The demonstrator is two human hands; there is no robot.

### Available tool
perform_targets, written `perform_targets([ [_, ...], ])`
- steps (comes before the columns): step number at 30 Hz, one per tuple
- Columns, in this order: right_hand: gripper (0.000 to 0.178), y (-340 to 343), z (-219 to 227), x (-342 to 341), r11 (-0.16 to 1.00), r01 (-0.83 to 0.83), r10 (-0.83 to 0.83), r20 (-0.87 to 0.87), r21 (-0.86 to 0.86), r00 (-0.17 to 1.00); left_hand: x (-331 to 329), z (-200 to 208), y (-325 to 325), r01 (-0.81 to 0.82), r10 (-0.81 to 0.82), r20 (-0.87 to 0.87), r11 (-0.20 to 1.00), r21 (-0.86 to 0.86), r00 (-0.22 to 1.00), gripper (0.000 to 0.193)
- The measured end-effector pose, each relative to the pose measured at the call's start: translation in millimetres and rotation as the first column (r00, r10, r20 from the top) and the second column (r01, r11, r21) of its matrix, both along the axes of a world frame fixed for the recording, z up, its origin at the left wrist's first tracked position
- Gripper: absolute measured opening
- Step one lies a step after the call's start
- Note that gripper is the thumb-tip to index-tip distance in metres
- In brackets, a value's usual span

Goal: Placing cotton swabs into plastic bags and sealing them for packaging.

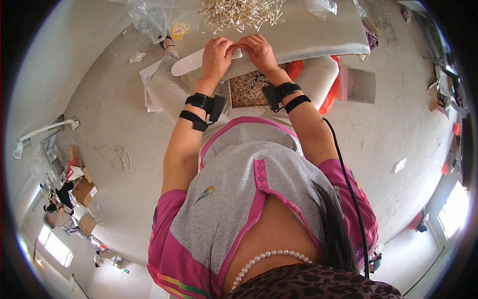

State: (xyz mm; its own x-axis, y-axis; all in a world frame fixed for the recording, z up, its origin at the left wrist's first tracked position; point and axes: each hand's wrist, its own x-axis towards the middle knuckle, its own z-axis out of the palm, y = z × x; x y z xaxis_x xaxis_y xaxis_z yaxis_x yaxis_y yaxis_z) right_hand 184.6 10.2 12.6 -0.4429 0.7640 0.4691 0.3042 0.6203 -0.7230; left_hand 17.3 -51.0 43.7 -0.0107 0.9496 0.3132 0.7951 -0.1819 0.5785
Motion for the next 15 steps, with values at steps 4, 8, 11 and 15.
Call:
perform_targets([
  [4, 0.010, -1, -1, 1, 1.000, 0.010, -0.010, 0.009, 0.029, 1.000, 1, 1, 1, 0.016, -0.016, -0.028, 1.000, 0.006, 0.999, 0.012],
  [8, 0.009, -2, -1, 2, 0.999, 0.022, -0.022, -0.006, 0.044, 1.000, 0, 1, 1, 0.025, -0.024, -0.068, 0.999, 0.020, 0.997, 0.012],
  [11, 0.008, -3, 0, 2, 0.999, 0.010, -0.010, -0.009, 0.052, 1.000, -5, -1, -1, 0.029, -0.026, -0.081, 0.999, 0.028, 0.996, 0.011],
  [15, 0.007, -5, -1, 3, 0.999, 0.015, -0.015, 0.000, 0.051, 1.000, -13, 1, -6, 0.028, -0.025, -0.089, 0.999, 0.029, 0.996, 0.010],
])
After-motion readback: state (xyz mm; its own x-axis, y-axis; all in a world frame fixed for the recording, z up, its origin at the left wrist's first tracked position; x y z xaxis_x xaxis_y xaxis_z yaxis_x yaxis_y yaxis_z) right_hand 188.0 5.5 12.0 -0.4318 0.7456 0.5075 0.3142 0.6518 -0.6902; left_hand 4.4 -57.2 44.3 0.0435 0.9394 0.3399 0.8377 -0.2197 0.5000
